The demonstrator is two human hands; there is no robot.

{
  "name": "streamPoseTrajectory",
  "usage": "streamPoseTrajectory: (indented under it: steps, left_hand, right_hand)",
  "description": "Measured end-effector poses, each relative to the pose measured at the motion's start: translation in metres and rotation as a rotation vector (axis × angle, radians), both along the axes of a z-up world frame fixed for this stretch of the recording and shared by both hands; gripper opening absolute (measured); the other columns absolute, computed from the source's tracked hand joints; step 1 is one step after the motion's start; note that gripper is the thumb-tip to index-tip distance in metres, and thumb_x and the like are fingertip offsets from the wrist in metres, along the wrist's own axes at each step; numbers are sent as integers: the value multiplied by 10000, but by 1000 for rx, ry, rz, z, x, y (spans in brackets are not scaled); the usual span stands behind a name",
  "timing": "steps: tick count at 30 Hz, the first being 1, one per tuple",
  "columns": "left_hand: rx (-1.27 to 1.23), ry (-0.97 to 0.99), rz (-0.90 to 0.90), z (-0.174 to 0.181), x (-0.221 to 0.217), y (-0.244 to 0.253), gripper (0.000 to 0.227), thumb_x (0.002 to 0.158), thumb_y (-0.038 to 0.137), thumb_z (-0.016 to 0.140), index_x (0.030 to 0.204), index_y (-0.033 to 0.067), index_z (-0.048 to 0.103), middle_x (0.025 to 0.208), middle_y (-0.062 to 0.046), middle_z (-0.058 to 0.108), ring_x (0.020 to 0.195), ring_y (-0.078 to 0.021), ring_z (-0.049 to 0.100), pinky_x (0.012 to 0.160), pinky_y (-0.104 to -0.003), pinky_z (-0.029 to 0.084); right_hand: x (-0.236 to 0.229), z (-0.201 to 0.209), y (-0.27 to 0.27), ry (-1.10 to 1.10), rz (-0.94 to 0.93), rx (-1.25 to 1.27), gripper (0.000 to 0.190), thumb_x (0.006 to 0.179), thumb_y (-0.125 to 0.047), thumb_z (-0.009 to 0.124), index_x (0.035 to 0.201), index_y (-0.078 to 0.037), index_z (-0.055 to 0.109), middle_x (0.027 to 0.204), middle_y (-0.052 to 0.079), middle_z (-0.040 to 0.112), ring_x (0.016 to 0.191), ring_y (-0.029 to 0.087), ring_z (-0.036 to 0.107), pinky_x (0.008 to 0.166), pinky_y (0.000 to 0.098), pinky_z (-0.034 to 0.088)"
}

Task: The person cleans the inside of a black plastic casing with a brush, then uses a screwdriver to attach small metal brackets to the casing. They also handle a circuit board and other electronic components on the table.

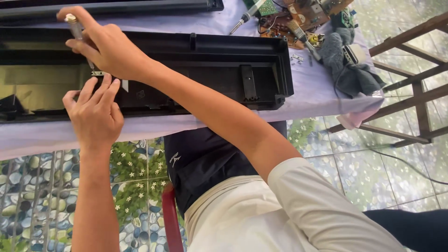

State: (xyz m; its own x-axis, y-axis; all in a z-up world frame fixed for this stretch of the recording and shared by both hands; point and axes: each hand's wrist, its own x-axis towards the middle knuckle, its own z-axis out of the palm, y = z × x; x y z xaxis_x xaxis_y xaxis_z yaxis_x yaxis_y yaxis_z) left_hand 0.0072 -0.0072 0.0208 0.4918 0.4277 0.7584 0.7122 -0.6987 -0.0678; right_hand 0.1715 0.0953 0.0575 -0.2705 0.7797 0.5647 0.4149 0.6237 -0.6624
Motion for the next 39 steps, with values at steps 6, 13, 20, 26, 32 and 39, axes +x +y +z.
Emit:
streamPoseTrajectory:
  steps: [6,13,20,26,32,39]
  left_hand:
    - [-31,-23,-17,0,-1,0,372,947,-23,587,1245,97,773,1321,-83,804,1256,-288,683,959,-455,404]
    - [-51,-35,-21,-1,0,3,418,915,6,588,1291,84,755,1351,-77,769,1244,-289,665,977,-472,409]
    - [-53,-71,-45,-3,-2,0,352,956,-7,570,1259,54,739,1355,-96,742,1212,-293,666,976,-477,413]
    - [-14,-88,-56,-6,-3,3,319,947,3,557,1193,51,754,1298,-98,765,1196,-284,678,949,-451,425]
    - [7,-107,-57,-7,0,4,290,969,5,538,1164,37,750,1233,-104,782,1190,-286,688,917,-442,437]
    - [19,-121,-75,-8,5,5,294,973,26,537,1164,38,760,1246,-94,777,1195,-279,687,911,-435,441]
  right_hand:
    - [8,-16,-3,56,-84,-10,743,1124,-281,709,1621,-357,161,667,-92,650,552,108,416,639,226,430]
    - [21,23,-21,144,-182,88,348,1003,-377,606,1205,-187,397,899,-49,863,571,91,709,581,247,535]
    - [50,39,-42,107,-99,79,248,1034,-270,568,1119,-71,445,847,42,811,564,116,641,564,247,528]
    - [40,50,-47,50,-127,68,382,1012,-388,538,846,-72,676,603,-15,650,501,91,543,525,270,437]
    - [20,42,-37,99,-68,86,280,992,-329,565,910,-62,543,812,15,809,588,109,680,552,255,518]
    - [14,27,-24,79,-15,131,255,1011,-276,600,1096,-105,430,802,28,825,715,173,850,577,252,564]
